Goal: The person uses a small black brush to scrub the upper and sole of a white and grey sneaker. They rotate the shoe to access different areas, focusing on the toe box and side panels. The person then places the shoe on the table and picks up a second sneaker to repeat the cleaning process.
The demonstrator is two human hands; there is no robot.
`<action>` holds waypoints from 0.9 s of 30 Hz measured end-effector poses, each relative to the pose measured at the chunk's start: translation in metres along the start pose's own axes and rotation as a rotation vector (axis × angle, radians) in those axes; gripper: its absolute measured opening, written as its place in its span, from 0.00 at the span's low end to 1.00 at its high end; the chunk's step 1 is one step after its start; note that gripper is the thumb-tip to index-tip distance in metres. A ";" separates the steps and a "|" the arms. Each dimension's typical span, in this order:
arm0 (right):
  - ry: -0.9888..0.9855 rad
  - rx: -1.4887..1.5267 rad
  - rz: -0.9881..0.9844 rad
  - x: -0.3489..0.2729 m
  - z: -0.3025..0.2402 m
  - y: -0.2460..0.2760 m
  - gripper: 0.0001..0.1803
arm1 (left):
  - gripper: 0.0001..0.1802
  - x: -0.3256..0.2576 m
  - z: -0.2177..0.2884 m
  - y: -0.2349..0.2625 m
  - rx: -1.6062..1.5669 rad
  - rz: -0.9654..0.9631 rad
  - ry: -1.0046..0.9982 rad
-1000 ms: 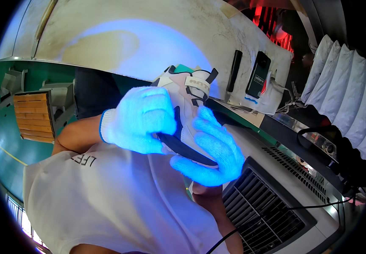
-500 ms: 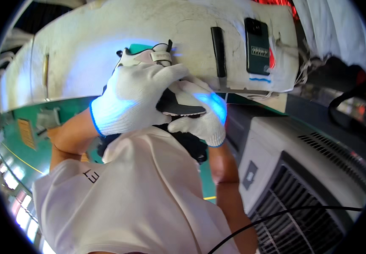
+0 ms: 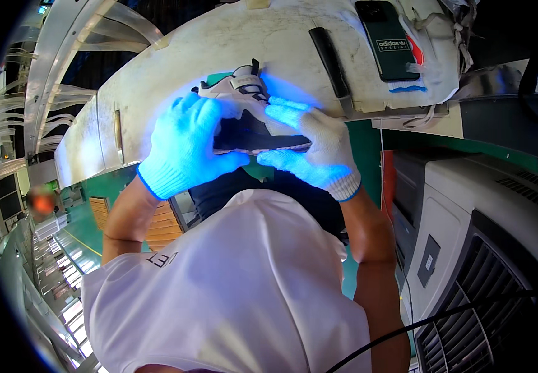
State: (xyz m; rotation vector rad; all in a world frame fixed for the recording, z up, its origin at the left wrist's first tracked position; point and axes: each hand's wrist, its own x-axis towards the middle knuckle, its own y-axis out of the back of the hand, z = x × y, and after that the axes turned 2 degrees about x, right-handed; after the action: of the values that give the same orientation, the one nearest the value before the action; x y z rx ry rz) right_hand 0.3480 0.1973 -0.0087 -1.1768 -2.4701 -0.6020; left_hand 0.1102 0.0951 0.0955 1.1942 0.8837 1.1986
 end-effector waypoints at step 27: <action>0.024 -0.088 -0.017 0.006 -0.010 -0.006 0.43 | 0.23 -0.004 0.000 -0.019 -0.159 0.045 0.058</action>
State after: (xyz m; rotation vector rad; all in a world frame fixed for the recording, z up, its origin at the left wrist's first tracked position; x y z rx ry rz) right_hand 0.3408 0.1926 0.0014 -1.1745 -2.4590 -0.7323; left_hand 0.1136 0.0918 0.0766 1.0603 0.7928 1.3203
